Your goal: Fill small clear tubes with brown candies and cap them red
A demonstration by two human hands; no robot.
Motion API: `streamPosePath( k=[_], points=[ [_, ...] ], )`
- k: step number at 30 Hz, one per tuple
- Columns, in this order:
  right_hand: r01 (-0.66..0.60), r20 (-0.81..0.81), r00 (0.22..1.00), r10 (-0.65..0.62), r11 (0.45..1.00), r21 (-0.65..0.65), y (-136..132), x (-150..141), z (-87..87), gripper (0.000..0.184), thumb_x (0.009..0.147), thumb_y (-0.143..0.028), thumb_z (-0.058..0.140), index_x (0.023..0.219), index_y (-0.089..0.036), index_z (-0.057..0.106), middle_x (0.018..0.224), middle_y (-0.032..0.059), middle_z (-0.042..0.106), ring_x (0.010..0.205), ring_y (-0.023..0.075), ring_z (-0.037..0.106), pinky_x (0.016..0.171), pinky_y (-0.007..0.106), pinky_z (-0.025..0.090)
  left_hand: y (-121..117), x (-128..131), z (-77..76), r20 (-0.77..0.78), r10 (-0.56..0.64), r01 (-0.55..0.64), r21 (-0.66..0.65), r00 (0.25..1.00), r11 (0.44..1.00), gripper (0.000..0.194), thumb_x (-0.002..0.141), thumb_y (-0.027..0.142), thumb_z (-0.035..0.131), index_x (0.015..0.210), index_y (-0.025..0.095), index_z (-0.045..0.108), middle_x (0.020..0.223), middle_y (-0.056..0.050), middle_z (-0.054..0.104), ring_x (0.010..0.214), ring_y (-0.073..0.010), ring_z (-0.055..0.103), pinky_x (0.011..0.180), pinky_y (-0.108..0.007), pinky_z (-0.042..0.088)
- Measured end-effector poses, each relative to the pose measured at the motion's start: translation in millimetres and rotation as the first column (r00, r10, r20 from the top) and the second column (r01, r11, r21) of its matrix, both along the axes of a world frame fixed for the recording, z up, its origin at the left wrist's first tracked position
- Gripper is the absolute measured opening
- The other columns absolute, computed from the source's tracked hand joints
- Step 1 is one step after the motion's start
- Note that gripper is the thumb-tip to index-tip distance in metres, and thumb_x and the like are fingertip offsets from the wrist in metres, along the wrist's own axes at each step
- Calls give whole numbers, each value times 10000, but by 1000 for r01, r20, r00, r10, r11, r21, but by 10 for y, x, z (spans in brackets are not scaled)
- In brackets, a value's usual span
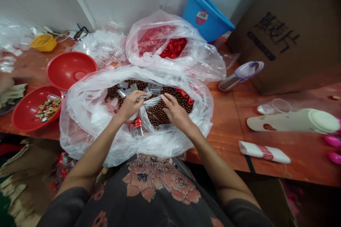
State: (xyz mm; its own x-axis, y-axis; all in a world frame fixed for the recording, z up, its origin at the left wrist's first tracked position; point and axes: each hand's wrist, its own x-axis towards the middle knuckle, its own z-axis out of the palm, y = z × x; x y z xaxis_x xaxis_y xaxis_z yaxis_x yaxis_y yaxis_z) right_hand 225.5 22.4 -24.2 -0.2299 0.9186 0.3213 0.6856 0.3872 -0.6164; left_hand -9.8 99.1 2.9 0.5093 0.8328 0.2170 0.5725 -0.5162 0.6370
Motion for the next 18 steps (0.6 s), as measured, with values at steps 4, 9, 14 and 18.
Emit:
streamPosePath(
  k=[4, 9, 14, 18],
  points=[
    [-130, -56, 990, 126, 989, -71, 11, -262, 41, 422, 937, -253, 551, 1359, -245, 527, 1242, 97, 642, 1156, 230, 616, 920, 364, 528, -366, -7, 148, 31, -174, 177, -181, 984, 968, 293, 904, 267, 516, 1166, 216, 637, 1151, -78, 689, 1064, -198, 641, 967, -356, 476],
    [-222, -72, 975, 211, 953, -204, -108, -411, 12, 170, 946, -304, 573, 1049, -219, 677, 997, 44, 721, 900, 173, 676, 776, 282, 505, -654, -148, 67, 38, 34, -17, -383, 999, 924, 303, 900, 329, 547, 1181, 215, 543, 1055, -62, 703, 957, -195, 676, 861, -342, 513],
    [-83, -23, 997, 80, 960, -269, -224, -219, -83, 135, 940, -265, 575, 994, -218, 689, 977, 49, 725, 905, 194, 683, 807, 325, 520, -684, -436, 190, 307, 415, -297, -364, 857, 883, 231, 869, 325, 590, 1069, 224, 534, 915, -24, 673, 783, -155, 671, 724, -296, 548],
    [-3, -170, 985, -33, 978, -208, -145, -180, -54, 272, 955, -296, 528, 1187, -224, 652, 1133, 89, 698, 1053, 220, 661, 921, 385, 524, -631, -510, 292, 316, 367, -250, -354, 875, 901, 275, 876, 326, 578, 1125, 214, 541, 890, -18, 626, 762, -146, 631, 712, -296, 557]
  ],
)
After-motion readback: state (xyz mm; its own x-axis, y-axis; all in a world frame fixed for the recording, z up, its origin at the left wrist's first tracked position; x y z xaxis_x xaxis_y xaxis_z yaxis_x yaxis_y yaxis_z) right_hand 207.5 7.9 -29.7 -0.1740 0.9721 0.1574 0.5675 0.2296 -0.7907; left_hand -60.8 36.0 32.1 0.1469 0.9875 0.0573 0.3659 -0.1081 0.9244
